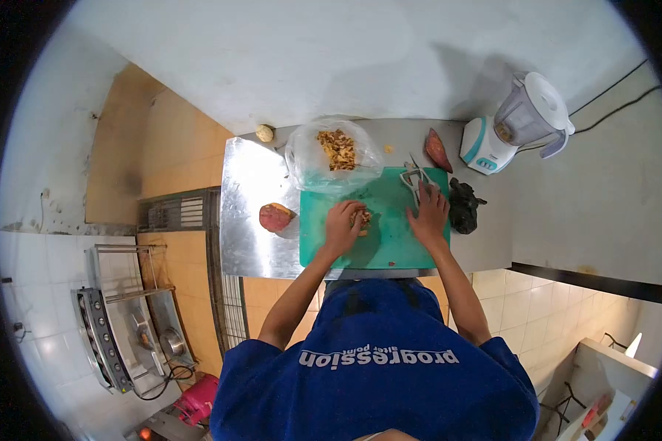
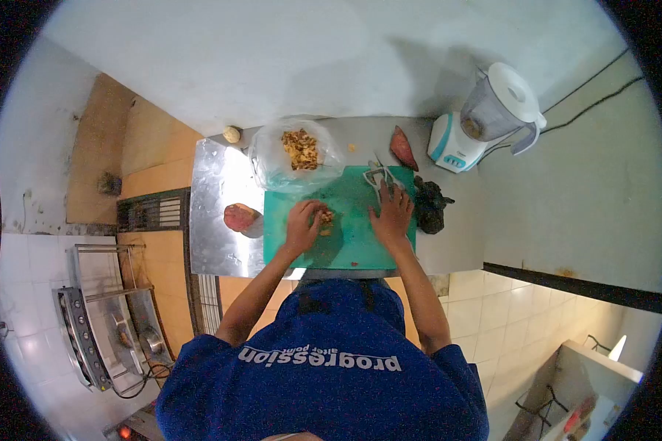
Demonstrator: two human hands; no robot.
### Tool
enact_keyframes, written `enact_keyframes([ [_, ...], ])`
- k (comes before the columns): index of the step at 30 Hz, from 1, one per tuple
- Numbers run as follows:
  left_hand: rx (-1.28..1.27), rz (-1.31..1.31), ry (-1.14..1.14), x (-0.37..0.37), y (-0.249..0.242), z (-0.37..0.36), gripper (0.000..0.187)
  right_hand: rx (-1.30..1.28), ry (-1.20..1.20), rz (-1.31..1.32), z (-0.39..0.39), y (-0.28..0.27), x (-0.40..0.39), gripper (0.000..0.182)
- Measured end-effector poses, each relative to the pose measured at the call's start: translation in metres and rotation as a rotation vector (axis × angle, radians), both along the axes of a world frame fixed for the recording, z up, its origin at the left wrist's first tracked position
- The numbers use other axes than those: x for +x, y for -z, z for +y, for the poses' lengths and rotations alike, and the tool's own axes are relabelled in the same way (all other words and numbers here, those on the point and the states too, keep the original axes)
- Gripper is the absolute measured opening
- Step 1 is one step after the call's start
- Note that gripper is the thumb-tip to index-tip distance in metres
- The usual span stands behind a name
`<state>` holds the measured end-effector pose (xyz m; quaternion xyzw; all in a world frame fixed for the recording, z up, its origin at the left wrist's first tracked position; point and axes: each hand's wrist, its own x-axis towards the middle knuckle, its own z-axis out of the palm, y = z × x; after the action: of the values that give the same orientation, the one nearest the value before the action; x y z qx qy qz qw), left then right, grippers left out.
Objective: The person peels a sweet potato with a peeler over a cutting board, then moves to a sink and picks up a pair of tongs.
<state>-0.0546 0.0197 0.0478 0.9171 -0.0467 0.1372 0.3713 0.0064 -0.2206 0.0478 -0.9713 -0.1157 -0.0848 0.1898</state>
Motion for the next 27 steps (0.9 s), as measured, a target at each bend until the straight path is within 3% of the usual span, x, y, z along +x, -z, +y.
enact_keyframes([
  [3,-0.088,0.146,0.055,0.029,0.0,-0.027,0.017,-0.078,0.048,0.077,-0.005,0.01,0.017,0.062],
  [8,-0.058,-0.065,0.145,0.08,0.009,-0.057,0.021,0.012,0.087,0.101,-0.018,0.023,0.041,0.05],
  [11,-0.077,-0.142,0.059,0.127,0.018,-0.064,0.023,0.053,0.175,-0.05,-0.021,0.024,0.055,0.045],
  [15,0.113,-0.09,0.067,0.181,0.004,-0.064,0.026,0.065,0.009,-0.108,-0.011,0.023,0.064,0.03],
  [17,0.439,0.097,-0.003,0.204,0.003,-0.067,0.029,0.055,-0.098,-0.115,-0.001,0.019,0.072,0.023],
  [21,0.509,0.338,-0.034,0.231,0.021,-0.058,0.026,0.073,-0.06,-0.202,0.006,0.013,0.111,0.012],
  [23,0.54,0.482,0.104,0.231,0.025,-0.05,0.015,0.072,-0.066,-0.206,0.009,0.008,0.133,0.011],
  [27,0.508,0.341,0.148,0.206,0.005,-0.055,0.011,-0.061,-0.316,-0.098,-0.006,-0.008,0.168,0.007],
])
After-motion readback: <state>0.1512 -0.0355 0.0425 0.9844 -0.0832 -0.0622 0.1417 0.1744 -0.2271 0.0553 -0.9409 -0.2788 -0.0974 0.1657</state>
